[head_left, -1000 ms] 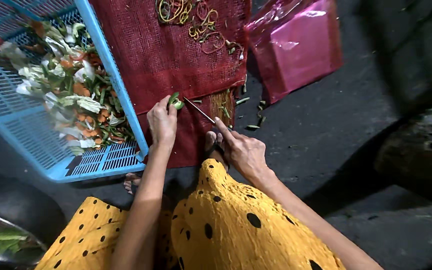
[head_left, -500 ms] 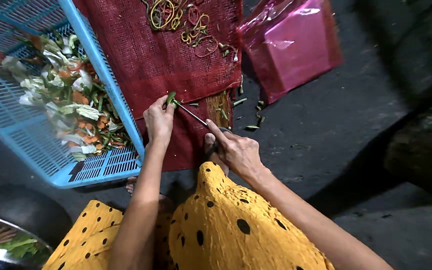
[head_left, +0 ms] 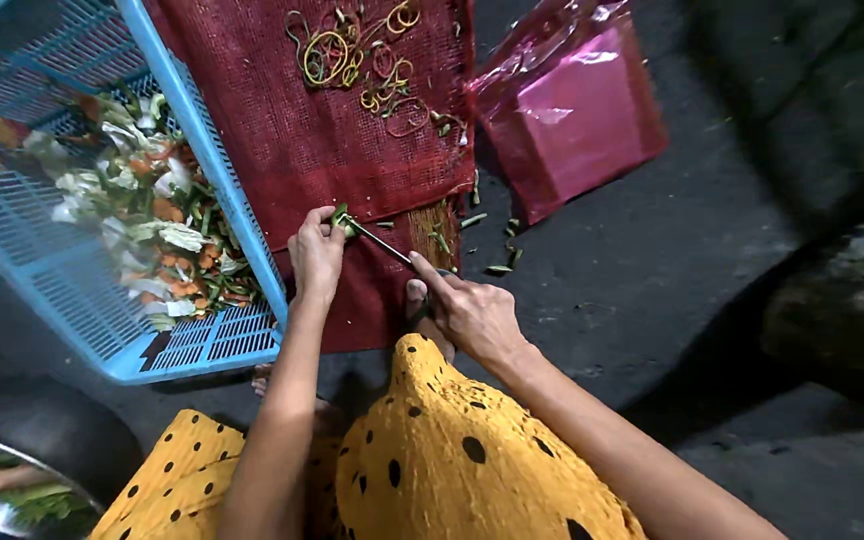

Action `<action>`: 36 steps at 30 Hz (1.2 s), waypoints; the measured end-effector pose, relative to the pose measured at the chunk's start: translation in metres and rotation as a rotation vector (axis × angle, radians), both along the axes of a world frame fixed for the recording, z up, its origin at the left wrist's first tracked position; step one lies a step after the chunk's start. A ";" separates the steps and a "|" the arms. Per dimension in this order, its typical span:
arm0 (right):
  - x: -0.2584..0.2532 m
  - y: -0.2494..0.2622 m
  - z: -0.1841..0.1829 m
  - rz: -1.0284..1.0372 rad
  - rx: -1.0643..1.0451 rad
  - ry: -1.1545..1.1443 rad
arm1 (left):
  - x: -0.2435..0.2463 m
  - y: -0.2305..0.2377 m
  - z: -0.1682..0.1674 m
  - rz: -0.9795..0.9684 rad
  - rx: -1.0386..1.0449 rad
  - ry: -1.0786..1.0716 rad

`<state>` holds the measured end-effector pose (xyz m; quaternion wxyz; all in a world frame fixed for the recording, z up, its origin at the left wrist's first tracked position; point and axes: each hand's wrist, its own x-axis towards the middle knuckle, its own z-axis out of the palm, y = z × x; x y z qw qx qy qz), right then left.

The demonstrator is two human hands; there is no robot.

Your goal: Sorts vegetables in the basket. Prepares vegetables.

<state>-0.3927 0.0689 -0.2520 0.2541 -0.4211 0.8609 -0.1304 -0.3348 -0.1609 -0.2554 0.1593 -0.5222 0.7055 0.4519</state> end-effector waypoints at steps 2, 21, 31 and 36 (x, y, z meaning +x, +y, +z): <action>-0.001 0.006 -0.001 -0.017 0.012 0.006 | 0.002 0.005 0.006 -0.060 -0.069 -0.008; 0.003 -0.012 -0.001 -0.012 -0.057 0.020 | -0.002 0.003 -0.003 0.054 0.000 0.053; 0.005 -0.003 -0.001 -0.040 -0.077 -0.012 | 0.006 0.001 -0.014 0.243 0.041 0.109; -0.001 -0.004 -0.007 -0.053 -0.020 -0.016 | -0.003 0.003 -0.009 0.206 -0.009 0.080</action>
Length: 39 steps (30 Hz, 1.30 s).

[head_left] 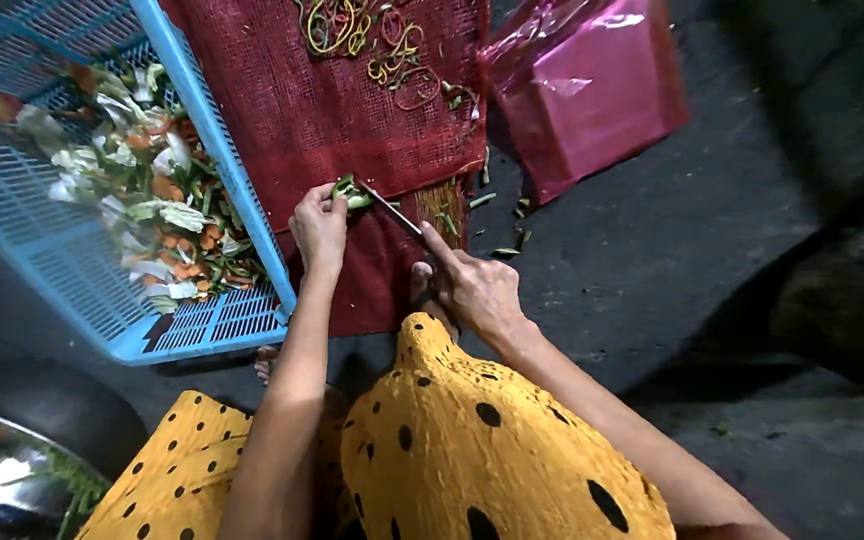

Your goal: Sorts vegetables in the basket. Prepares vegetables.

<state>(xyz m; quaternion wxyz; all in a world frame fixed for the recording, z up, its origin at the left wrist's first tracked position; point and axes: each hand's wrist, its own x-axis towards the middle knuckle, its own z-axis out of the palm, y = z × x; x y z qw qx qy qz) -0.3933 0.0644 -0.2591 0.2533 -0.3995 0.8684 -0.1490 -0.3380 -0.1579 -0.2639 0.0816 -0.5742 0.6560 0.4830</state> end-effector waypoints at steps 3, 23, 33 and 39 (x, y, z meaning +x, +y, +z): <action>0.008 0.005 -0.001 -0.036 -0.014 0.012 | 0.005 0.001 -0.003 0.110 0.067 0.026; -0.005 -0.081 -0.024 -0.016 -0.176 0.143 | -0.022 -0.008 -0.014 0.388 0.054 0.125; -0.010 -0.086 -0.037 0.081 -0.103 0.126 | -0.023 -0.015 -0.018 0.311 0.036 0.058; -0.017 -0.124 -0.044 0.045 -0.163 0.063 | -0.021 -0.014 -0.022 0.300 0.039 0.069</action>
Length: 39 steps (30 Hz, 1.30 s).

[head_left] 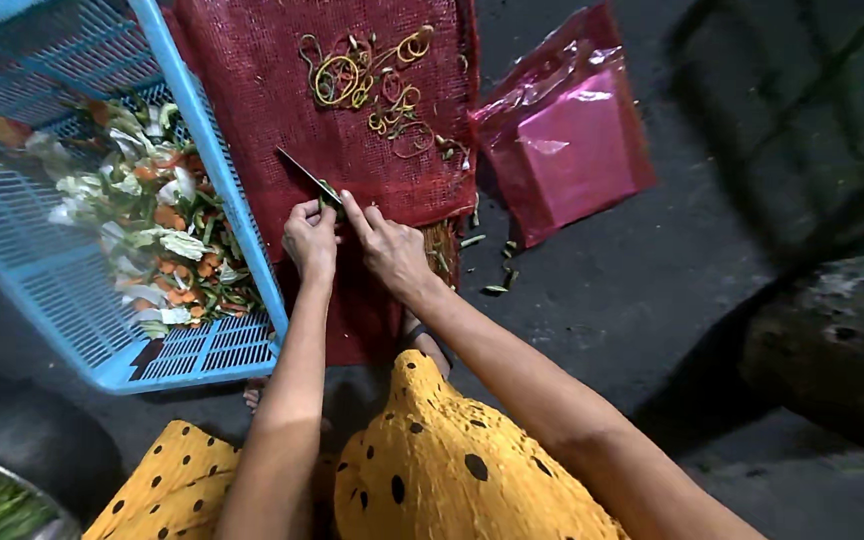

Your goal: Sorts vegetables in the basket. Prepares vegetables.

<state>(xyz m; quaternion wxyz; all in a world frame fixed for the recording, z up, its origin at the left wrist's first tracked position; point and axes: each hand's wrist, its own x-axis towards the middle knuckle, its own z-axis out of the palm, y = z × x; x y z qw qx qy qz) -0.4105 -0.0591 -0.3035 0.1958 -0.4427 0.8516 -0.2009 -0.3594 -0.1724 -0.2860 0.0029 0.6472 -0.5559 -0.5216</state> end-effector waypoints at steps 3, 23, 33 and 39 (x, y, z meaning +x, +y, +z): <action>0.005 0.023 0.008 0.025 0.050 -0.060 | 0.001 -0.002 0.002 0.079 0.065 0.063; 0.010 0.052 0.010 0.018 0.109 -0.125 | 0.020 0.012 0.025 -0.041 -0.269 0.111; 0.038 0.150 0.058 -0.147 -0.006 -0.183 | 0.044 0.026 0.030 -0.106 0.060 0.181; 0.034 0.108 0.019 -0.007 0.049 -0.227 | 0.046 0.023 0.044 -0.104 0.056 0.222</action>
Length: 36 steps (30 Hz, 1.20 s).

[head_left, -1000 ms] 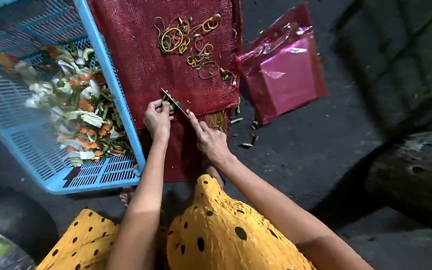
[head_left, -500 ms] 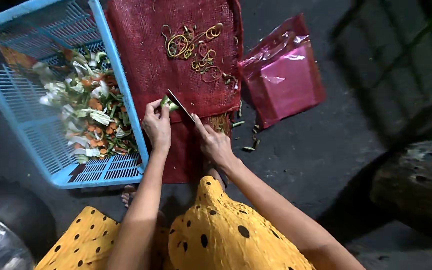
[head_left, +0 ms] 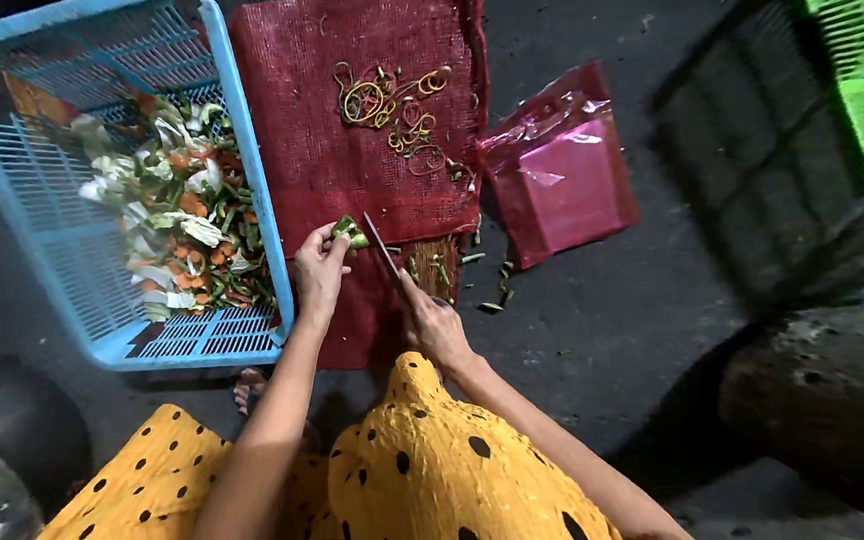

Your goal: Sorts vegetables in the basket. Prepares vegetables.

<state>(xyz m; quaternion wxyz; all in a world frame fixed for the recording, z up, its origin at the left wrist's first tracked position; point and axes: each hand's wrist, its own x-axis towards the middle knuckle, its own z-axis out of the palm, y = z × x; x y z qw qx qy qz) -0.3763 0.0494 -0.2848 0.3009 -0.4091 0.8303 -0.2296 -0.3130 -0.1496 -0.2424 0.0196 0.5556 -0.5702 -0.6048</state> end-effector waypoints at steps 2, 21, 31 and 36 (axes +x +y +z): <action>0.000 0.011 0.002 -0.074 -0.015 -0.009 | -0.001 -0.005 0.001 0.065 0.039 0.020; -0.011 -0.031 0.014 0.002 -0.182 0.176 | -0.018 -0.012 -0.011 0.317 0.099 0.076; -0.007 -0.072 0.000 0.119 -0.084 0.255 | -0.035 -0.033 -0.037 0.415 0.033 0.007; -0.005 -0.070 -0.005 0.182 -0.004 0.279 | -0.033 -0.036 -0.047 0.393 -0.003 -0.057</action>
